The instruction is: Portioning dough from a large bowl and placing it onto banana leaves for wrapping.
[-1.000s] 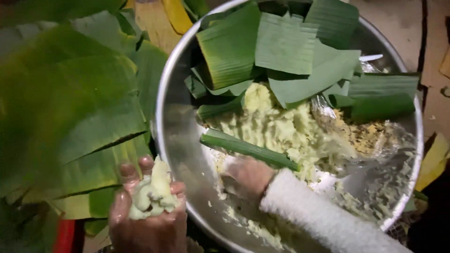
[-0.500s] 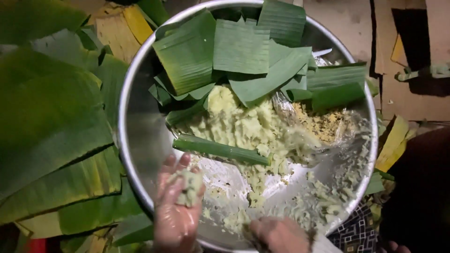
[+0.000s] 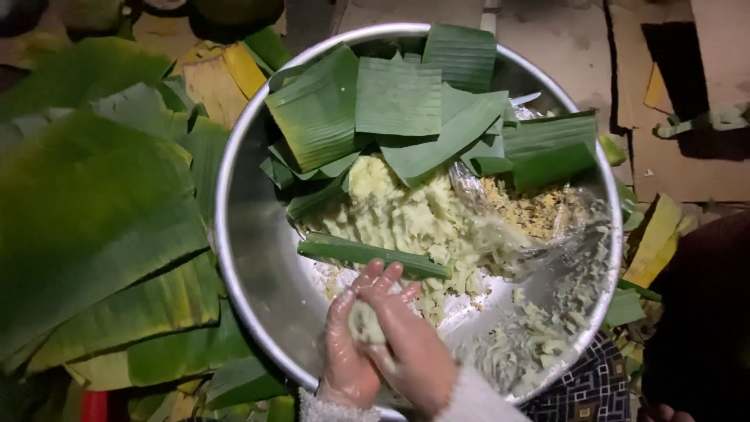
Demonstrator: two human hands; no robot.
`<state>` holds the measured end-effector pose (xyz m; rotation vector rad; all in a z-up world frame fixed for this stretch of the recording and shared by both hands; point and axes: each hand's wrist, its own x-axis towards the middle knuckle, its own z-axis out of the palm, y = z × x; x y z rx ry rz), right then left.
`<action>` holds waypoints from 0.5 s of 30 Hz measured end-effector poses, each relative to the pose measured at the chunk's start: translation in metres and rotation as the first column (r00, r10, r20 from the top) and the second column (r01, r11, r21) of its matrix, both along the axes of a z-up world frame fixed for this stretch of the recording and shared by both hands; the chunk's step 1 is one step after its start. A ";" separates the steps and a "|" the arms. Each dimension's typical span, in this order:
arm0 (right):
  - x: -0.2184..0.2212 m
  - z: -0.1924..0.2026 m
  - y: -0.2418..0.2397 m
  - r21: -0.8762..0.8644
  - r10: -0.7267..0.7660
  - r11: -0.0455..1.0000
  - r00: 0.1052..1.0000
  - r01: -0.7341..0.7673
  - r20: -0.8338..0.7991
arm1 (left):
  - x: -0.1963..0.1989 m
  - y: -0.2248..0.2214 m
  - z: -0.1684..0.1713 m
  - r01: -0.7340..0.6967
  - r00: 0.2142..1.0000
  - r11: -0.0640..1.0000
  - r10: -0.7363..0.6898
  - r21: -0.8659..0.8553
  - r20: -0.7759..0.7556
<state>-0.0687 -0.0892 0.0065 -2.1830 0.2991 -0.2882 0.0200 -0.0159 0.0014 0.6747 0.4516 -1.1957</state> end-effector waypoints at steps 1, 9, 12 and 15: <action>-0.001 -0.017 0.005 -0.041 -0.118 0.992 0.991 0.116 -0.056 | -0.004 0.003 -0.013 -0.016 0.995 1.000 0.017 -0.013 0.094; 0.002 0.006 -0.019 0.295 -0.065 0.947 0.974 0.129 -0.217 | -0.003 0.009 -0.038 -0.227 0.959 0.972 0.213 0.056 0.185; -0.007 0.028 -0.017 0.303 -0.070 0.940 0.958 0.156 -0.278 | -0.002 0.011 -0.033 -0.207 0.934 0.975 0.222 -0.082 0.279; -0.011 0.022 -0.006 0.382 -0.309 0.872 0.950 0.305 -0.054 | -0.009 0.005 -0.021 -0.102 0.971 0.995 0.102 -0.014 0.217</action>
